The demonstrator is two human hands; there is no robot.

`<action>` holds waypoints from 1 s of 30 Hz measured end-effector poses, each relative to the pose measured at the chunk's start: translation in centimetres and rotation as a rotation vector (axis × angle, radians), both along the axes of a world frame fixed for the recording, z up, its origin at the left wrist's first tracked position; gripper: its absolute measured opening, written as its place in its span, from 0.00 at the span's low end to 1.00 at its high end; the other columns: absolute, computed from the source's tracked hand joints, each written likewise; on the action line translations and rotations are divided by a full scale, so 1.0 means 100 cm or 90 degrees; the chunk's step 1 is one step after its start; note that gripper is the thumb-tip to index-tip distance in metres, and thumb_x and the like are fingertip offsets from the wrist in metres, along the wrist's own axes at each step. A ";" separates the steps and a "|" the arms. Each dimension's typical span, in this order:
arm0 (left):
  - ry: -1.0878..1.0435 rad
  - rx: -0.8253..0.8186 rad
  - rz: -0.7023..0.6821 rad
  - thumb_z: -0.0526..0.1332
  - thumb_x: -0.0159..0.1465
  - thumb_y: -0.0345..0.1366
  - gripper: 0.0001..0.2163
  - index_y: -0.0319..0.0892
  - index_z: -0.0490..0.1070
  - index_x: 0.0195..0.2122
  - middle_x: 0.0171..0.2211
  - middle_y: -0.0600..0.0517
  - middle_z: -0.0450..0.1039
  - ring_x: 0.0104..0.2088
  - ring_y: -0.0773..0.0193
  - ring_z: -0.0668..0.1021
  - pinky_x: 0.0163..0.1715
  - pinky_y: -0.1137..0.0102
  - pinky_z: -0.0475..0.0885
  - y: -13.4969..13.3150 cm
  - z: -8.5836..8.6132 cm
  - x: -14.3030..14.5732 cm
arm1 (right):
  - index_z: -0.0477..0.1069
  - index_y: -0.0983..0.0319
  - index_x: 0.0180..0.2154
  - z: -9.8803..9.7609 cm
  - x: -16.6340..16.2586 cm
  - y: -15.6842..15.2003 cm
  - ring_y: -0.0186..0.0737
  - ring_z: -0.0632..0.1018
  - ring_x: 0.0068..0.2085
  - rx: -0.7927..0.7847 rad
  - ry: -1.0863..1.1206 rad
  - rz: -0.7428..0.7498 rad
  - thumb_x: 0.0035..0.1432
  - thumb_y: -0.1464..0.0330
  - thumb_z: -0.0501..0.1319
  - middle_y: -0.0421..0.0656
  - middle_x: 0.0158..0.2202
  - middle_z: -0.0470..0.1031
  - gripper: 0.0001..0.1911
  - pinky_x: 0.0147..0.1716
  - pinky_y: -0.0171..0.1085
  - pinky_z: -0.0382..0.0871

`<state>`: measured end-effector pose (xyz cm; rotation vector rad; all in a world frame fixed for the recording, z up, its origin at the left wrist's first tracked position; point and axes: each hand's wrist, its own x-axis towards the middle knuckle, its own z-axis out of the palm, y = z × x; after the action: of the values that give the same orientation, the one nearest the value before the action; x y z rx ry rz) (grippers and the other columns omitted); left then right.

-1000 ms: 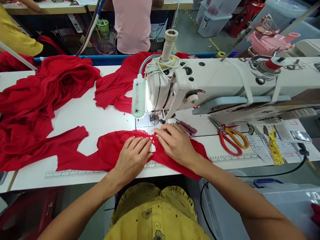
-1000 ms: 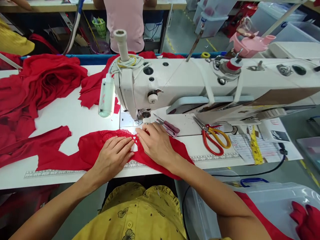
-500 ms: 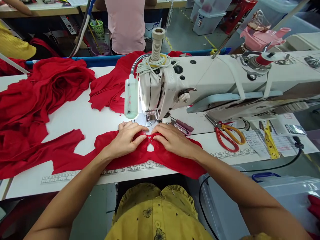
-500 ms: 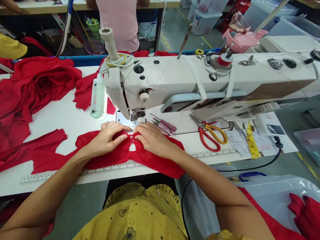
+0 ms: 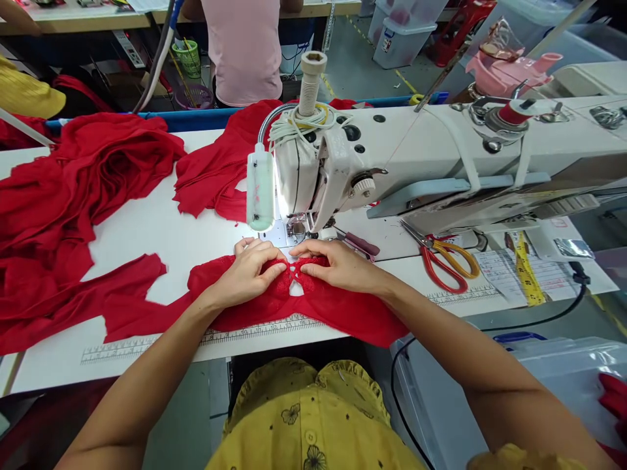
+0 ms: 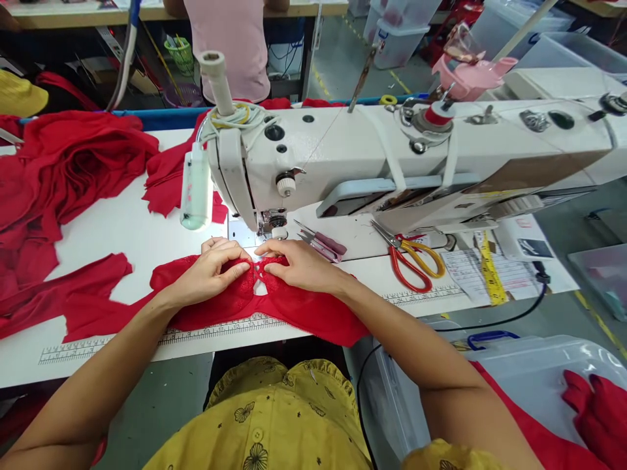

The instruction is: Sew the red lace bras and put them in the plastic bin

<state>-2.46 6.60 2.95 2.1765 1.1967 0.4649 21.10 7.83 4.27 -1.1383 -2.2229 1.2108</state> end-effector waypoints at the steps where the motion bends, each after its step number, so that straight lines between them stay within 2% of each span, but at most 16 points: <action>1: 0.015 0.030 0.008 0.55 0.71 0.37 0.08 0.45 0.73 0.39 0.34 0.53 0.71 0.42 0.58 0.72 0.56 0.51 0.59 -0.002 0.000 0.001 | 0.73 0.57 0.52 0.001 -0.002 -0.003 0.42 0.80 0.46 0.048 -0.034 -0.005 0.63 0.73 0.59 0.41 0.47 0.81 0.17 0.46 0.41 0.72; 4: 0.072 0.188 0.065 0.56 0.70 0.36 0.07 0.42 0.73 0.45 0.44 0.45 0.73 0.47 0.52 0.72 0.51 0.52 0.67 -0.011 0.005 0.005 | 0.72 0.61 0.53 0.005 -0.008 -0.020 0.49 0.78 0.50 0.241 -0.152 -0.073 0.65 0.74 0.56 0.49 0.50 0.79 0.16 0.52 0.50 0.70; 7: 0.081 0.308 0.050 0.54 0.71 0.30 0.09 0.39 0.72 0.47 0.49 0.41 0.73 0.49 0.52 0.74 0.48 0.56 0.74 -0.025 0.009 0.008 | 0.72 0.63 0.52 0.001 -0.014 -0.043 0.48 0.76 0.51 0.355 -0.139 -0.132 0.69 0.73 0.53 0.52 0.49 0.78 0.14 0.53 0.49 0.71; 9: 0.063 0.316 -0.014 0.52 0.71 0.28 0.09 0.39 0.71 0.47 0.49 0.42 0.75 0.50 0.55 0.77 0.50 0.58 0.76 -0.034 0.005 0.010 | 0.71 0.63 0.52 -0.007 -0.014 -0.054 0.47 0.76 0.51 0.368 -0.112 -0.115 0.70 0.71 0.54 0.51 0.49 0.77 0.13 0.53 0.47 0.72; 11: 0.060 0.314 -0.055 0.52 0.72 0.29 0.10 0.38 0.71 0.50 0.53 0.40 0.74 0.55 0.53 0.76 0.56 0.54 0.75 -0.042 -0.004 0.010 | 0.71 0.63 0.53 -0.015 -0.012 -0.059 0.50 0.75 0.54 0.369 -0.126 -0.092 0.69 0.67 0.57 0.53 0.54 0.76 0.13 0.54 0.50 0.72; 14: 0.081 0.320 -0.046 0.54 0.72 0.31 0.12 0.37 0.68 0.55 0.59 0.36 0.71 0.63 0.46 0.71 0.62 0.44 0.68 -0.050 -0.020 0.010 | 0.70 0.62 0.56 -0.025 -0.005 -0.056 0.53 0.73 0.58 0.367 -0.138 -0.075 0.68 0.61 0.60 0.53 0.59 0.73 0.19 0.56 0.53 0.70; 16: 0.087 0.317 -0.033 0.55 0.72 0.31 0.13 0.35 0.67 0.56 0.60 0.36 0.70 0.65 0.45 0.70 0.63 0.42 0.67 -0.052 -0.025 0.009 | 0.69 0.62 0.56 -0.028 0.000 -0.053 0.52 0.73 0.59 0.364 -0.130 -0.064 0.67 0.59 0.61 0.52 0.60 0.73 0.21 0.56 0.52 0.70; 21: 0.069 0.293 -0.039 0.56 0.71 0.29 0.15 0.38 0.67 0.59 0.60 0.37 0.71 0.63 0.48 0.71 0.63 0.43 0.66 -0.050 -0.022 0.007 | 0.68 0.63 0.58 -0.027 0.003 -0.050 0.51 0.73 0.59 0.362 -0.119 -0.060 0.66 0.59 0.62 0.52 0.59 0.74 0.23 0.57 0.51 0.69; 30: 0.082 0.294 -0.057 0.58 0.68 0.25 0.18 0.38 0.70 0.59 0.61 0.35 0.70 0.65 0.44 0.69 0.62 0.43 0.67 -0.046 -0.019 0.005 | 0.71 0.61 0.57 -0.025 0.004 -0.049 0.50 0.74 0.58 0.374 -0.144 -0.053 0.67 0.60 0.62 0.50 0.59 0.74 0.20 0.55 0.49 0.69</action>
<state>-1.93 2.04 1.04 2.6754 1.1365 0.6193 21.53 2.95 1.80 -1.1367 -2.4225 0.3540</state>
